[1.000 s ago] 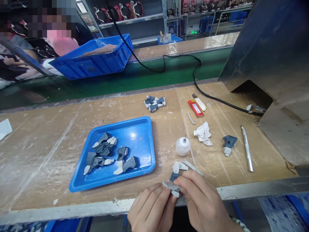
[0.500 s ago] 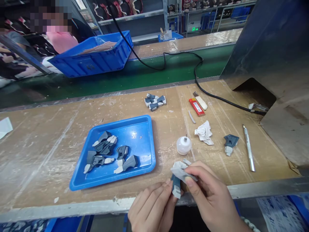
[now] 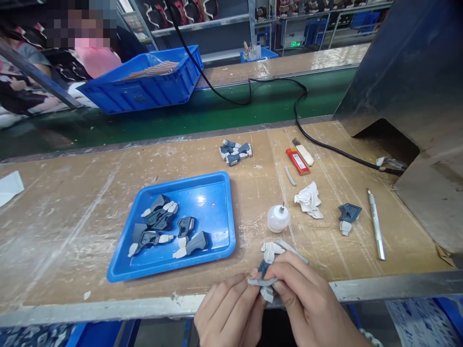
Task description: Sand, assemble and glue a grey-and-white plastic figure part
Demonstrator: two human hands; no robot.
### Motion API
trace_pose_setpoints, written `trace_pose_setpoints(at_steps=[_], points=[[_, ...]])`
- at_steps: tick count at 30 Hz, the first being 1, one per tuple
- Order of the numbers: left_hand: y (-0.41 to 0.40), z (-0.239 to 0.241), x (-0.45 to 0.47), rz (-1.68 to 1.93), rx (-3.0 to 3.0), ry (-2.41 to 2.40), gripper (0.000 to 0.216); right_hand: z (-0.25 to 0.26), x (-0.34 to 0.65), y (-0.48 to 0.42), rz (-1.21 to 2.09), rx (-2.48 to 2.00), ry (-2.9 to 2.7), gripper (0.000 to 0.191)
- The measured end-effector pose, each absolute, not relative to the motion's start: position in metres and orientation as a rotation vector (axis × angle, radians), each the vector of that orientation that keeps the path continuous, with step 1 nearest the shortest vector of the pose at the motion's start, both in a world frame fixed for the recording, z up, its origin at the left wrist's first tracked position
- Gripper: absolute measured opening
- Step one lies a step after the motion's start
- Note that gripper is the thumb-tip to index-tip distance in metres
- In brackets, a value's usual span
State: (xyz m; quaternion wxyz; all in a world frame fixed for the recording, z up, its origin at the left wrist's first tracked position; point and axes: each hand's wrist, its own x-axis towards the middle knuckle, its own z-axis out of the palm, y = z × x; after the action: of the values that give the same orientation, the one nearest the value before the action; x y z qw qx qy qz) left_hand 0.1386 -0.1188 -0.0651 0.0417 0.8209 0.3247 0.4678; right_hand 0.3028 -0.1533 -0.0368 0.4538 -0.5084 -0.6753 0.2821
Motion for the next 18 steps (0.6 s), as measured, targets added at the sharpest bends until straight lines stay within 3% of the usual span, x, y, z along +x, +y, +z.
trace_pose_setpoints(at_steps=[2, 6, 15, 18], points=[[-0.118, -0.066, 0.139, 1.455, 2.507, 1.019, 0.021, -0.036, 0.306, -0.154, 0.819, -1.264, -1.557, 0.017], [-0.117, -0.068, 0.139, 1.462, 2.553, 0.966, 0.027, -0.039, 0.308, -0.154, 0.752, -1.328, -1.329, 0.014], [-0.120, -0.063, 0.141, 1.447, 2.501, 1.024, 0.019, -0.049, 0.297, -0.157, 0.342, -1.321, -1.740, 0.029], [-0.120, -0.064, 0.139, 1.405, 2.530, 0.990, 0.020, -0.043, 0.300, -0.156, 0.465, -1.275, -1.765, 0.028]])
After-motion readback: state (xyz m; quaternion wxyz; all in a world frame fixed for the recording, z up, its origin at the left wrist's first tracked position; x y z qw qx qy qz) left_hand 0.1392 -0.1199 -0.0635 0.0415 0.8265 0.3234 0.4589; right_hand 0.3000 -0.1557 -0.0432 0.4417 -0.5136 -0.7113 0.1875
